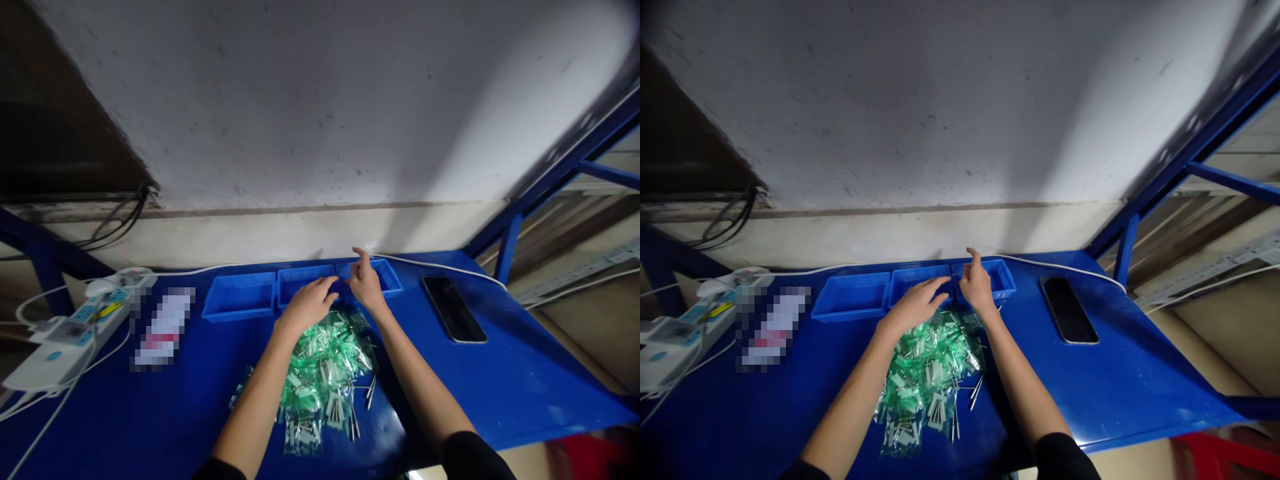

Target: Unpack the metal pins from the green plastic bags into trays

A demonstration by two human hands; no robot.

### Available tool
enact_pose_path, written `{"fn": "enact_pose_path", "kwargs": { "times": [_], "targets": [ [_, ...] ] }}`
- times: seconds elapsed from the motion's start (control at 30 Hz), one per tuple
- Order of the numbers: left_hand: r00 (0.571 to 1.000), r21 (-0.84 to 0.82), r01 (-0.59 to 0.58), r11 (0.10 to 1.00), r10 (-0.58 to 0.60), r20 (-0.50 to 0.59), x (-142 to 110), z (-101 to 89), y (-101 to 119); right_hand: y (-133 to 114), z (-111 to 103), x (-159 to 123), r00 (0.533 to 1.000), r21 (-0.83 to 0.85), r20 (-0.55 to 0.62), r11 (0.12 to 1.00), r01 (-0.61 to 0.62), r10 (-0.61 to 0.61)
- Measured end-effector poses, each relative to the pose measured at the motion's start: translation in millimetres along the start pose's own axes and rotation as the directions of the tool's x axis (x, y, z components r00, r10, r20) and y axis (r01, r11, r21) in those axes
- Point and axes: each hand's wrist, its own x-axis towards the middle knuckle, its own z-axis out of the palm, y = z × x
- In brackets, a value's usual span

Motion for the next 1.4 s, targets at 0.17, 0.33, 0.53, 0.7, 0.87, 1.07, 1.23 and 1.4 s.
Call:
{"fn": "enact_pose_path", "kwargs": {
  "times": [0.17, 0.33, 0.53, 0.7, 0.87, 1.07, 1.23, 1.4],
  "targets": [
    [0.992, -0.055, 0.018, 0.998, -0.011, 0.124, -6, -1.0, -6, 8, 3, 2, 1.000, 0.032, 0.015, 0.999, -0.013, 0.013],
    [0.994, -0.155, -0.042, 0.987, 0.025, -0.110, -7, -17.4, -1, -18, -12, 2, 0.992, -0.046, -0.036, 0.992, 0.118, -0.119],
    [0.850, -0.144, -0.149, 0.978, 0.052, -0.524, -19, -44.7, 19, -94, -33, -6, 0.955, 0.063, -0.114, 0.958, 0.281, -0.273],
    [0.799, -0.025, -0.154, 0.988, 0.109, -0.591, -34, -59.2, 29, -116, -39, -20, 0.937, 0.156, -0.112, 0.925, 0.346, -0.331],
    [0.755, 0.063, -0.181, 0.981, 0.180, -0.631, -41, -62.7, 40, -116, -44, -28, 0.932, 0.198, -0.107, 0.911, 0.361, -0.346],
    [0.808, 0.061, -0.103, 0.993, 0.119, -0.577, -40, -62.3, 39, -121, -41, -32, 0.948, 0.271, -0.063, 0.908, 0.318, -0.313],
    [0.828, -0.032, -0.007, 0.999, -0.012, -0.561, -42, -65.5, 22, -117, -40, -29, 0.916, 0.277, 0.048, 0.887, 0.370, -0.397],
    [0.799, -0.029, 0.001, 1.000, -0.018, -0.601, -41, -66.3, 18, -113, -41, -27, 0.898, 0.220, 0.080, 0.886, 0.408, -0.433]
  ]
}}
